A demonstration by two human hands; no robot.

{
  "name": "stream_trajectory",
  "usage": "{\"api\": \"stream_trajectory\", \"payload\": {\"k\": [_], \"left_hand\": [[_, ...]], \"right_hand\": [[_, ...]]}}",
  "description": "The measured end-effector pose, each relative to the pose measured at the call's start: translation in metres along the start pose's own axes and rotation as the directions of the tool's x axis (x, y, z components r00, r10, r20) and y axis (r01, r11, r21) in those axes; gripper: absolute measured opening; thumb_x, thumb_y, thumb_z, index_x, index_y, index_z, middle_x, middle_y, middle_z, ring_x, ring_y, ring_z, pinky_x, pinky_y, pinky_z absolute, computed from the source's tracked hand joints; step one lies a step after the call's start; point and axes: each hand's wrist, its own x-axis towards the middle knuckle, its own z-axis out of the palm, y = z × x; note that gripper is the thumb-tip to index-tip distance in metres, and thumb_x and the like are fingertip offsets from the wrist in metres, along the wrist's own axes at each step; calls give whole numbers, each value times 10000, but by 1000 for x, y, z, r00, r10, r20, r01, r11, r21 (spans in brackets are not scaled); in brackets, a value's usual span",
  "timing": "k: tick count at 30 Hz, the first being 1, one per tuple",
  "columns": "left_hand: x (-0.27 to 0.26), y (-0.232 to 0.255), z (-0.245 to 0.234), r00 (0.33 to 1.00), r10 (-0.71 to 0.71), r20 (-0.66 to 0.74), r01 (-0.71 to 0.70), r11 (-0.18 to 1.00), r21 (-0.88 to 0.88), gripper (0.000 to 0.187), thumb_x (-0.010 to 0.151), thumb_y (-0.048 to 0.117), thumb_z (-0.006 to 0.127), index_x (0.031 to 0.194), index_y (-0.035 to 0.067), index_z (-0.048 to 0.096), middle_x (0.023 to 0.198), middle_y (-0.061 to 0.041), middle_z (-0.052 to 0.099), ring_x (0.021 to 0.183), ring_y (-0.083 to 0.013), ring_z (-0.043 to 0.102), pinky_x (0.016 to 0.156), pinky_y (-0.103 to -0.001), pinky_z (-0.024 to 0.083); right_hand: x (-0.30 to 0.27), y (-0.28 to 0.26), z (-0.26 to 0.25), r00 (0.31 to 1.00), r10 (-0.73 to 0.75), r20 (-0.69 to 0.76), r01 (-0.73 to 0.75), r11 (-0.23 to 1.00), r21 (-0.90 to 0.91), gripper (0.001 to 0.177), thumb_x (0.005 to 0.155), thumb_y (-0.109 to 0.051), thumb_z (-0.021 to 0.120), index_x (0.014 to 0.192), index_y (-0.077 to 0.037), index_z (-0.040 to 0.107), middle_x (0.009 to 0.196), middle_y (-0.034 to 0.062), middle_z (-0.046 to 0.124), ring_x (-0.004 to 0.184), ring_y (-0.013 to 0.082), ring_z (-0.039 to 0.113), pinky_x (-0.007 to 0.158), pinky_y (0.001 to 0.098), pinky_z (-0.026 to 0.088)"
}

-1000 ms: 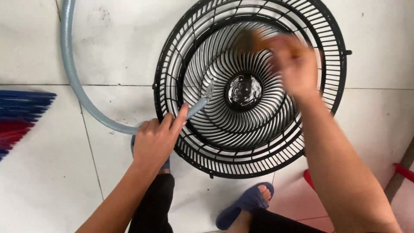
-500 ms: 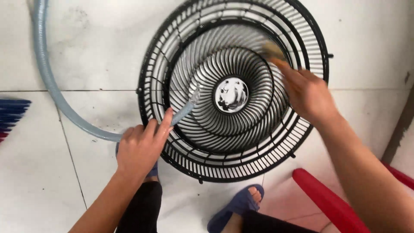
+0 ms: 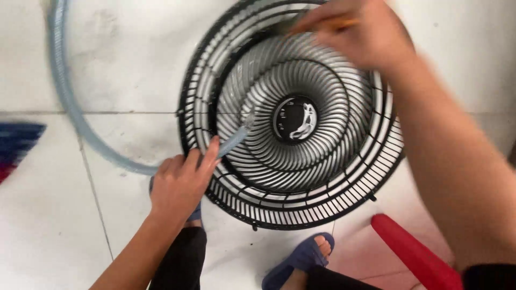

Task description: Cleaning a plastic fan grill using a paintbrush and water from a hose on a tiled floor.

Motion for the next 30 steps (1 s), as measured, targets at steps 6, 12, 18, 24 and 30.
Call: {"api": "stream_trajectory", "payload": {"k": [6,12,18,24,30], "left_hand": [[0,0,-1,1000,1,16,0,1000,-6,345,1076,449,628,1362,257,641,733,75,463,496,-72,370,473,-224,419],[-6,3,2,999,-36,31,36,999,-22,382,1069,486,656,1370,251,648,756,83,493,515,-67,407,486,-221,444],[-1,7,7,994,-103,27,102,995,23,397,1072,496,655,1369,234,650,741,106,528,470,-38,404,424,-190,385],[0,20,4,976,-216,35,210,970,122,392,1119,511,608,1390,230,644,739,115,498,456,-27,406,401,-193,375],[11,18,-6,969,-246,11,244,964,105,384,1060,452,636,1352,203,657,727,122,564,473,-13,559,515,-137,534]], "right_hand": [[31,-31,15,1000,14,-22,-13,1000,22,315,974,55,576,1157,-39,815,867,109,731,631,141,550,499,274,402],[-27,9,-21,827,562,-20,-561,822,-96,117,1113,-228,644,1073,-183,744,875,-16,646,795,103,576,705,270,431],[-105,17,-45,648,753,-114,-761,633,-142,218,1163,-251,609,1126,-150,800,648,-34,625,551,42,425,507,262,369],[-143,-9,-29,532,830,-167,-846,530,-61,277,1134,-231,515,1052,-96,742,663,-5,643,552,94,568,538,264,451],[-206,-56,13,440,876,-200,-898,432,-84,264,1123,-326,517,1045,-182,724,552,-2,653,582,194,678,661,318,531]]}}
